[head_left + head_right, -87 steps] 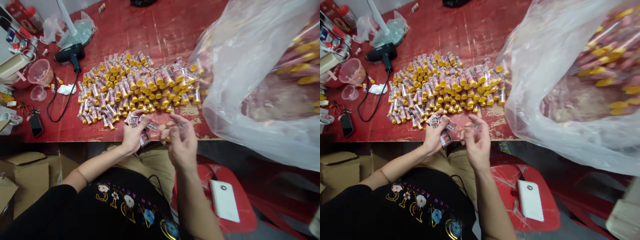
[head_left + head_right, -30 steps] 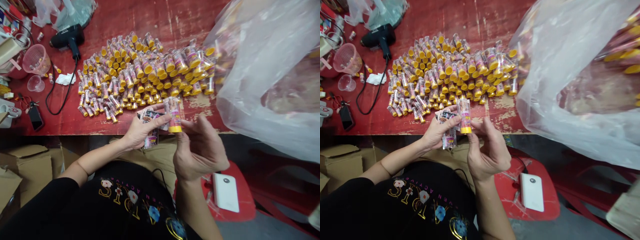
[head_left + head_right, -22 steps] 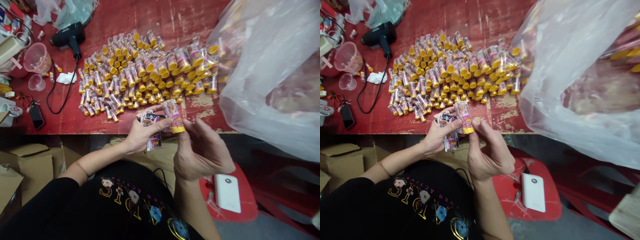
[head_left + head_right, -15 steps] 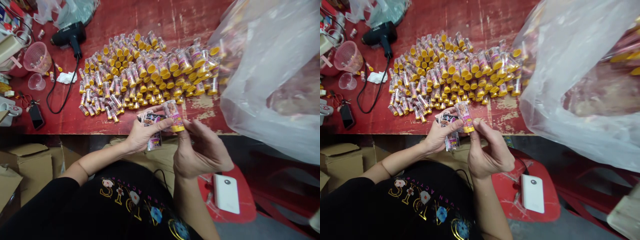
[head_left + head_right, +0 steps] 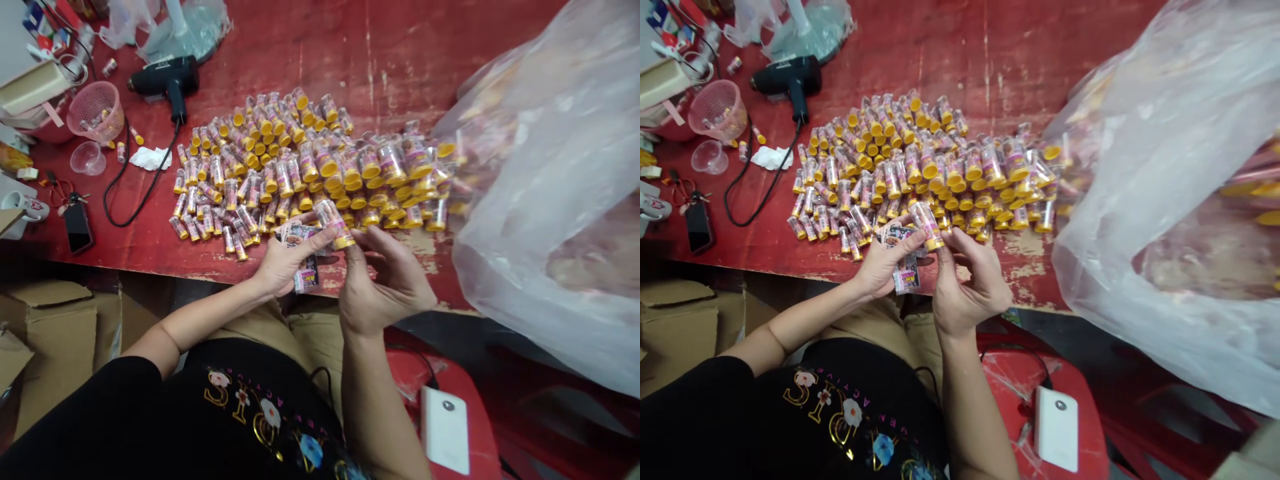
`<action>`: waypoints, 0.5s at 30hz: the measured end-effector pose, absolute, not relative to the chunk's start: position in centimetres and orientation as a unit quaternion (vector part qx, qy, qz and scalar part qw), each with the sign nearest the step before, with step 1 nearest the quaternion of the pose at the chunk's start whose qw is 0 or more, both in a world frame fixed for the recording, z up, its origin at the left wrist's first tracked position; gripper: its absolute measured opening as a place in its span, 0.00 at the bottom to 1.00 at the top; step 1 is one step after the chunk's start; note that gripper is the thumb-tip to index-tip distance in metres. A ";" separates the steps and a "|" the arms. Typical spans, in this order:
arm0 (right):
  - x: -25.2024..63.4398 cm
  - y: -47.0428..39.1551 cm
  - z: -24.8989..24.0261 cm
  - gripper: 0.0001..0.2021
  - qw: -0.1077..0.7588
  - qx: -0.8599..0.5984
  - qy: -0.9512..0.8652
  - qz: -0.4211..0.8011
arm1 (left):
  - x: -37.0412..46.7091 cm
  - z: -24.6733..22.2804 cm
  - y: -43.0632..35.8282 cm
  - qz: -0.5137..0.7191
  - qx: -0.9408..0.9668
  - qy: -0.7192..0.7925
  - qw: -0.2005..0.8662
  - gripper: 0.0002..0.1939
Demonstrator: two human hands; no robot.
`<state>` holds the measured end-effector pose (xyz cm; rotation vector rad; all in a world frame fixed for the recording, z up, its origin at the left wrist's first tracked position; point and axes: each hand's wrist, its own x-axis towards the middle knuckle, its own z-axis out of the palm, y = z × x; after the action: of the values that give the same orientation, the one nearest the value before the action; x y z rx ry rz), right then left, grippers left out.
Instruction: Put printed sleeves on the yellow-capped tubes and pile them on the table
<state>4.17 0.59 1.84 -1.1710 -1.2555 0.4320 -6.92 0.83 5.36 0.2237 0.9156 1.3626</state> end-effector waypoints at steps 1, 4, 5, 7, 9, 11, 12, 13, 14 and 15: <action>3.9 1.6 1.8 0.12 0.632 -0.507 -0.555 0.188 | -7.3 5.4 1.2 0.614 0.096 0.407 0.669 0.40; 1.9 6.4 1.2 0.13 0.617 -0.489 -0.588 0.187 | -8.6 5.4 1.9 0.645 0.062 0.414 0.640 0.31; 0.8 8.2 1.1 0.13 0.605 -0.479 -0.608 0.188 | -9.1 5.4 2.0 0.652 0.044 0.419 0.631 0.27; -2.0 11.6 1.1 0.13 0.564 -0.457 -0.662 0.187 | -10.1 5.4 1.8 0.655 0.016 0.437 0.617 0.23; -4.3 13.5 1.9 0.13 0.502 -0.433 -0.728 0.176 | -11.0 5.5 1.3 0.650 0.004 0.460 0.605 0.23; -4.8 14.1 3.0 0.15 0.452 -0.403 -0.782 0.148 | -11.6 5.5 0.6 0.649 -0.002 0.482 0.589 0.22; -4.0 14.1 3.4 0.16 0.442 -0.391 -0.797 0.130 | -11.8 5.4 0.3 0.650 -0.003 0.494 0.578 0.21; -2.3 13.9 3.6 0.18 0.442 -0.388 -0.801 0.108 | -12.0 5.2 0.1 0.649 0.004 0.504 0.570 0.20; 0.1 13.6 3.6 0.19 0.452 -0.401 -0.793 0.083 | -12.0 4.8 0.0 0.644 0.012 0.515 0.565 0.20; 3.4 13.3 3.4 0.19 0.467 -0.432 -0.770 0.053 | -12.0 4.4 0.0 0.637 0.022 0.518 0.571 0.21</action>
<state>3.45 13.33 3.40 -1.0600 -1.8899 0.1302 -11.98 -0.02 4.45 0.0527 1.2154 1.4939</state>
